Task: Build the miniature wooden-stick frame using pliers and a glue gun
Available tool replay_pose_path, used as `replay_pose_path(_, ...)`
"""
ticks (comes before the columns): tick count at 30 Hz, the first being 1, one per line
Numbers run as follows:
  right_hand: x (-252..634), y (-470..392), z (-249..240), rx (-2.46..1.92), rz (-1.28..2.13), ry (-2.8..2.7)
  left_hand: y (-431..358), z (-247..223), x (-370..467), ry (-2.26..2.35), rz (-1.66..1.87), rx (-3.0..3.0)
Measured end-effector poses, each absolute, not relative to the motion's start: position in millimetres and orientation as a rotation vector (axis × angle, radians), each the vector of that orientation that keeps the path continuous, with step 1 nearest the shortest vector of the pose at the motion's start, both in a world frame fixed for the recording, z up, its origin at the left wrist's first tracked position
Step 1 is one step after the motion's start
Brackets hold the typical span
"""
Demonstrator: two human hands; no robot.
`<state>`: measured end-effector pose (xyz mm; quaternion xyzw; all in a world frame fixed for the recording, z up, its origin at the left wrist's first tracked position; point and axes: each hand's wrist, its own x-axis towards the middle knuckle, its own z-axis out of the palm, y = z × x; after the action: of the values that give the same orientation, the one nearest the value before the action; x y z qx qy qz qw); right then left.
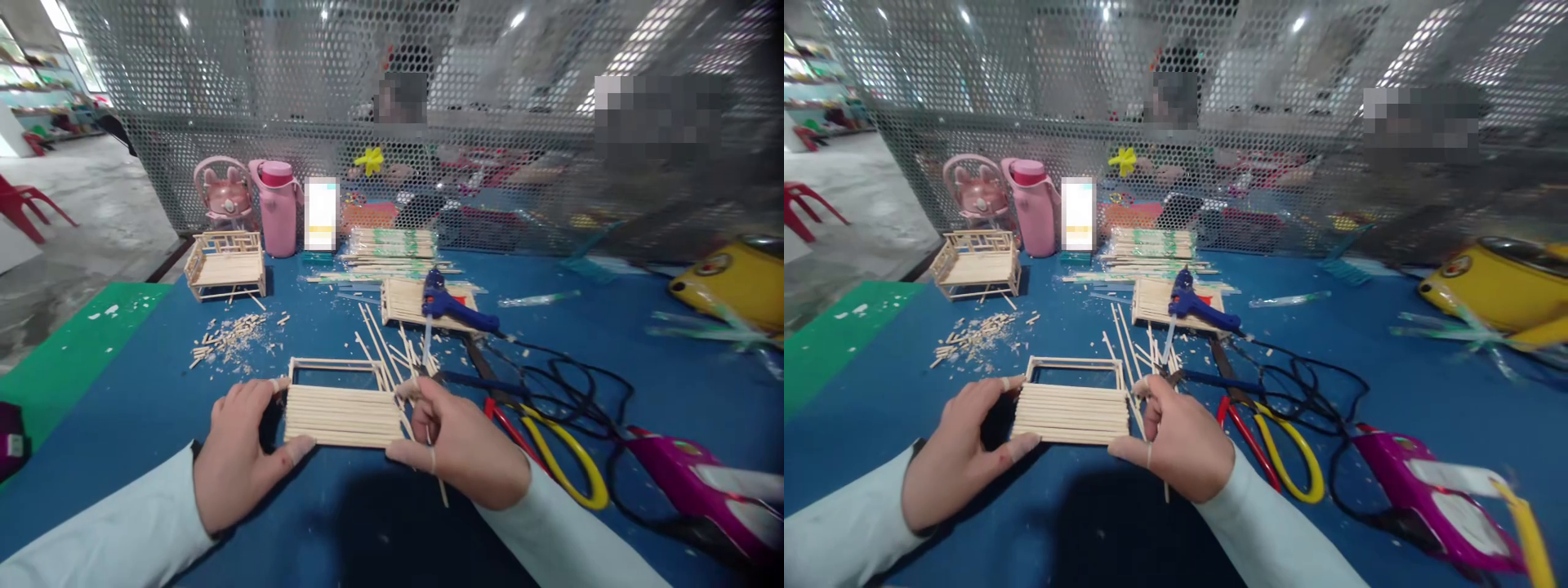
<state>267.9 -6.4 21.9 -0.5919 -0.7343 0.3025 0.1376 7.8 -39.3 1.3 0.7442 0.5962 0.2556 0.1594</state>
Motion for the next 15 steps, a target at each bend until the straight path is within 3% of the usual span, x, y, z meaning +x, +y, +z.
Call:
replay_pose_path(9, 270.2, -5.9, 13.2, -1.435, 0.675, -2.323, -44.9, 0.1, 13.3, 1.775, 0.922, 2.407)
replay_pose_path(15, 267.0, -2.6, 20.0, -1.395, 0.67, -2.382, -46.6, 6.5, 45.1, 1.34, 0.586, 2.944)
